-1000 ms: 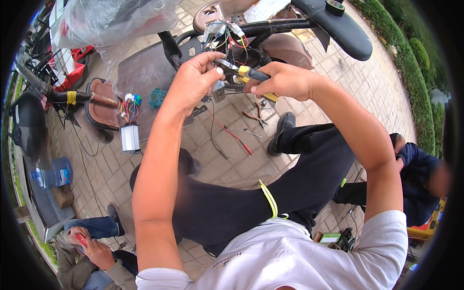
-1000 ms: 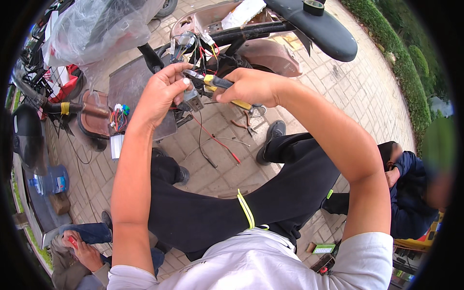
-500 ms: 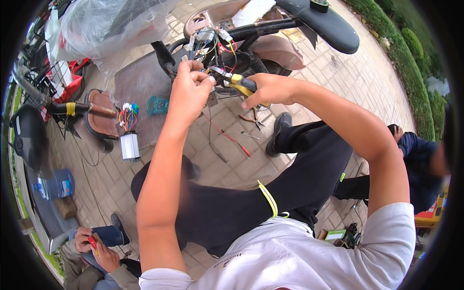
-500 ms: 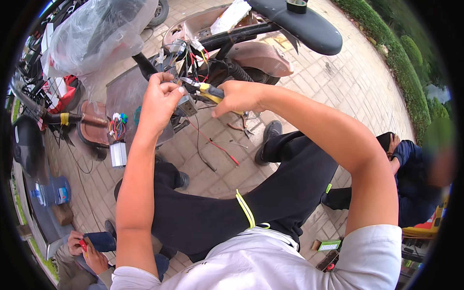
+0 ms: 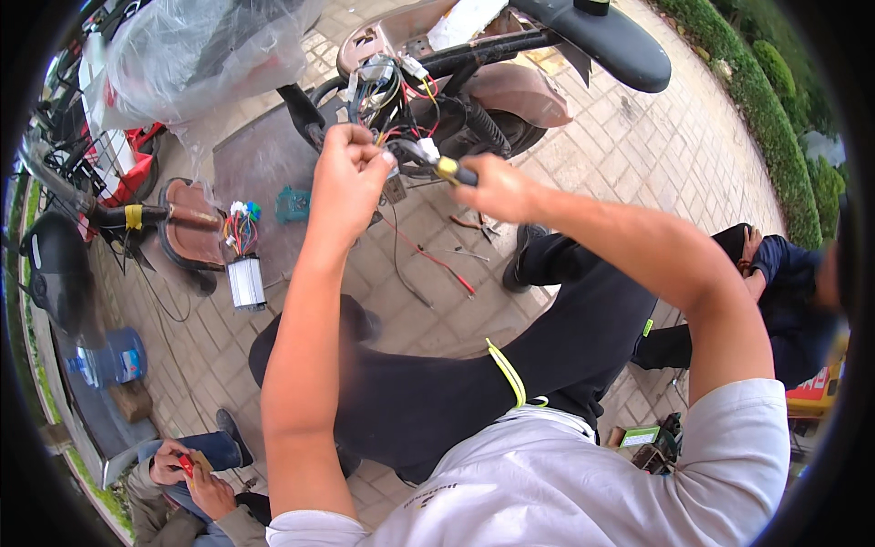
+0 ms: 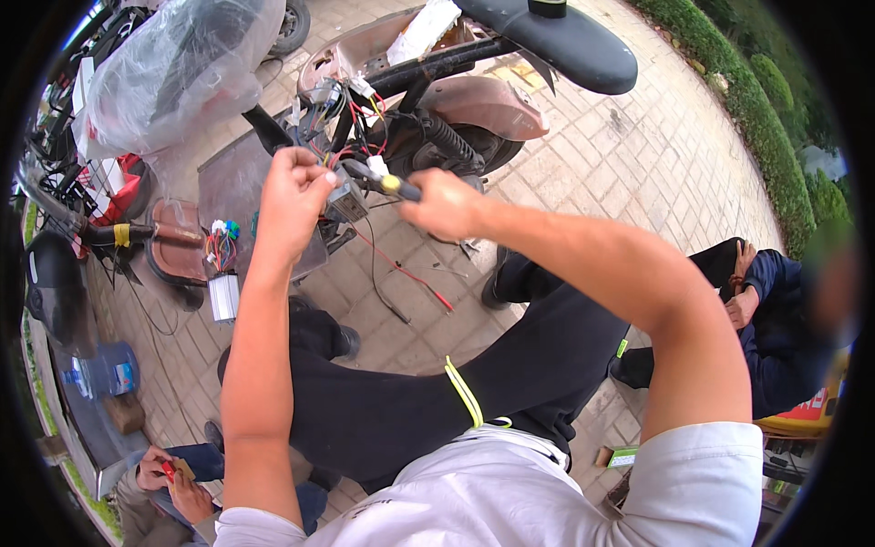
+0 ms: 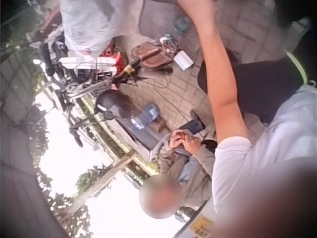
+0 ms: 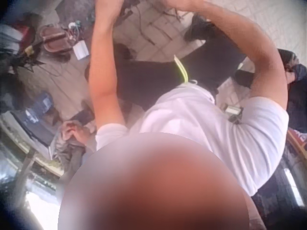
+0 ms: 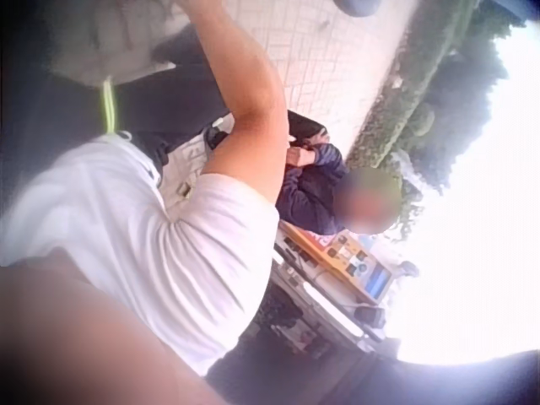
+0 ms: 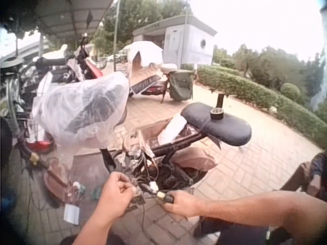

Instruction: The person repairs electrical wiring on a scooter by stripping wire ends, twisting them together, and wrapping connections with electrical tape. The person uses pliers and electrical tape to secure the wires and then places the taped bundle into the scooter's wiring compartment.

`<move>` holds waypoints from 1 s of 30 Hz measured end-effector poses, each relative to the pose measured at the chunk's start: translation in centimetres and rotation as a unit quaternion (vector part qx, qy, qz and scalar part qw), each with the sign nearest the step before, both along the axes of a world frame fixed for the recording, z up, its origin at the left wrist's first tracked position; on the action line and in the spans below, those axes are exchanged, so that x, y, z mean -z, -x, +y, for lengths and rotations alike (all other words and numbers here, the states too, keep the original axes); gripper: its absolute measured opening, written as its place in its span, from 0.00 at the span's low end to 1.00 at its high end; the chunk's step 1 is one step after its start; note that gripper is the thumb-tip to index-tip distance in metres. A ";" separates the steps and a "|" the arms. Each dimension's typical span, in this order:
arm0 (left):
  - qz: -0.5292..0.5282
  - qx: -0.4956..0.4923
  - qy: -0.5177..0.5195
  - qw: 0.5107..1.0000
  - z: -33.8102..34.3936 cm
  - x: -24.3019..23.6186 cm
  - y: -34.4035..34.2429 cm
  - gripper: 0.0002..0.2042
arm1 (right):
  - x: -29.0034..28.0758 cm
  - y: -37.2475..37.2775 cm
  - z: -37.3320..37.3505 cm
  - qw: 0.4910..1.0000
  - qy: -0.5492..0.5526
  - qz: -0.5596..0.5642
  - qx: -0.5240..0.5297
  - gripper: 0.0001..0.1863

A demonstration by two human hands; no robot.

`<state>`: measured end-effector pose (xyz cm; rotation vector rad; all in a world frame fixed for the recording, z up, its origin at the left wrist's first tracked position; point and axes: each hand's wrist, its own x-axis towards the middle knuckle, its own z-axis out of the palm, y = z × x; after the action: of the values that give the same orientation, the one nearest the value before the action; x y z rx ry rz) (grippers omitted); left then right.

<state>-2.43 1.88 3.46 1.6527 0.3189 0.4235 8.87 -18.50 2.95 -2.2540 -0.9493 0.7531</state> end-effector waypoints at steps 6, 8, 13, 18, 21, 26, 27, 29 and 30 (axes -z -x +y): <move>-0.015 0.027 0.064 0.998 1.1 -0.4 2.6 0.18 | 3.2 3.6 -7.7 0.970 -0.087 0.193 0.120 0.22; 0.001 0.037 0.076 0.996 1.3 -0.5 3.2 0.17 | 3.0 4.9 -8.4 0.975 -0.079 0.134 0.157 0.26; 0.052 -0.020 0.122 0.991 2.0 0.0 3.2 0.13 | 3.6 5.2 -8.1 0.944 -0.219 0.123 0.216 0.21; 0.108 -0.058 0.032 0.992 2.4 -1.7 1.7 0.19 | 1.7 3.3 -5.8 0.952 -0.279 0.008 0.125 0.16; -0.065 -0.125 -0.121 0.983 3.5 0.3 -0.2 0.21 | -0.4 3.2 -3.6 0.967 -0.239 -0.019 0.090 0.16; -0.113 -0.077 0.023 0.990 2.0 -1.5 -2.7 0.18 | -1.7 2.7 -2.3 0.931 -0.268 -0.248 -0.013 0.13; -0.100 -0.062 0.046 0.992 2.1 -1.4 -2.5 0.17 | -2.6 2.8 -2.2 0.935 -0.229 -0.270 -0.006 0.13; -0.073 -0.028 0.092 0.993 1.5 -2.0 -1.9 0.15 | -4.6 3.0 -2.2 0.938 -0.149 -0.312 0.010 0.13; -0.057 -0.004 0.132 0.990 1.2 -2.5 -1.5 0.12 | -5.2 2.9 -2.1 0.926 -0.143 -0.350 0.014 0.13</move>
<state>-0.94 3.05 5.95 1.3637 0.2841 0.4591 5.98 -20.56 8.14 -2.2774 -1.2358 -0.2412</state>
